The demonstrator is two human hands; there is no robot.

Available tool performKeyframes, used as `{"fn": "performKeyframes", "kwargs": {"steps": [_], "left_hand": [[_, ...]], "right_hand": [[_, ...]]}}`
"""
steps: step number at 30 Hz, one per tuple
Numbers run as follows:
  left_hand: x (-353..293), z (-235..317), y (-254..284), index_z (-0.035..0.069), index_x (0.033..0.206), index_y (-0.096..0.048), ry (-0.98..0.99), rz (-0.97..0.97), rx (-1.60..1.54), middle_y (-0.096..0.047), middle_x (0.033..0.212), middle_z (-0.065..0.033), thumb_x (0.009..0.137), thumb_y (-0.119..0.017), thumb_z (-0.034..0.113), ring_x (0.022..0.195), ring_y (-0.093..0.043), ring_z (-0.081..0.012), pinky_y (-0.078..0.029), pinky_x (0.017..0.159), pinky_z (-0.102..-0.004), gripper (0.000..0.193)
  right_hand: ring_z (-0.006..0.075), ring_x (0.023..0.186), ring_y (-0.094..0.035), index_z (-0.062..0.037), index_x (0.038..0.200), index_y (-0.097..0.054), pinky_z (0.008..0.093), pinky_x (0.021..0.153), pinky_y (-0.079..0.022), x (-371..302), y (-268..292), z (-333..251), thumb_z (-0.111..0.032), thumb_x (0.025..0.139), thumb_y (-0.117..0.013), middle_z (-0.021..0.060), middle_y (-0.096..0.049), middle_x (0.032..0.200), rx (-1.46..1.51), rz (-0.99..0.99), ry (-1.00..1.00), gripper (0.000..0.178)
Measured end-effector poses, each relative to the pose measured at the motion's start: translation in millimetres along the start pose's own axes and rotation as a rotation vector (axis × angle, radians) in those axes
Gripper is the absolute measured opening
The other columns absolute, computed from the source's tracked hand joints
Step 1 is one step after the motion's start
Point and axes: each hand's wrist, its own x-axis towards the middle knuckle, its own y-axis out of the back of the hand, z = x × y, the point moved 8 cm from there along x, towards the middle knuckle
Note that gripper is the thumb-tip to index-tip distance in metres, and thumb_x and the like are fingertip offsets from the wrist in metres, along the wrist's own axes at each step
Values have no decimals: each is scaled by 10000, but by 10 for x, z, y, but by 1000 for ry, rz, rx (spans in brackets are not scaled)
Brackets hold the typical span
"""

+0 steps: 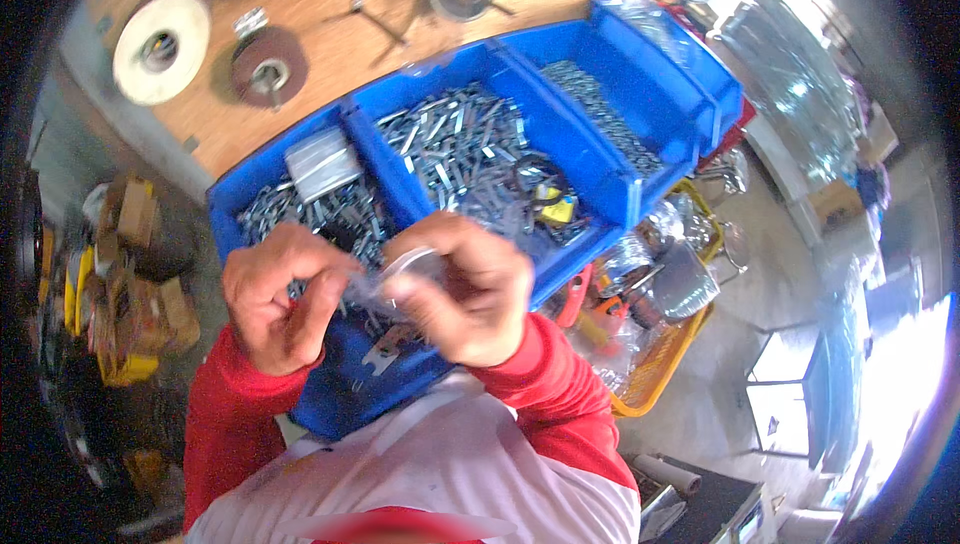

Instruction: The person repeatedly picks small metal fasteners from a blue compartmentalized bin and places them into small clear plastic bags. The person then seals each bag and places it back into the bin. The process is repeated continuously throughout the clip.

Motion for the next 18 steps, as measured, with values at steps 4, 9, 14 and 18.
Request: {"fn": "performKeyframes", "kwargs": {"steps": [4, 9, 14, 18], "left_hand": [[-25, 49, -140, 82, 837, -696, -61, -86, 75, -689, 737, -71, 830, -732, 35, 637, -636, -289, -472, 632, -394, 60], [-137, -21, -314, 101, 798, -683, -90, -238, 86, -663, 703, -56, 808, -759, 60, 630, -631, -296, -456, 637, -415, 87], [-224, -73, -520, 97, 771, -708, -85, -355, -32, -672, 684, -62, 817, -792, 115, 628, -656, -286, -461, 614, -404, 98], [-217, -422, -361, 53, 857, -753, 104, -185, -2, -729, 761, -115, 847, -804, 162, 674, -700, -312, -523, 666, -417, 121]], "right_hand": [[201, 761, -707, -11, 1056, -730, 327, 675, -550, -38, -37, 6, -130, 795, -896, 104, -722, 881, -168, -212, -43, 331], [323, 752, -693, 7, 998, -708, 395, 659, -543, -184, -95, -12, 2, 852, -766, 145, -685, 848, -418, -350, 3, 157], [355, 756, -652, 4, 987, -667, 435, 653, -525, -391, -38, 76, -34, 881, -713, 150, -633, 848, -544, -519, -40, 122], [363, 790, -662, -5, 951, -648, 440, 680, -540, -58, 405, -26, -31, 843, -674, 155, -642, 877, -807, -632, 5, 113]]}}
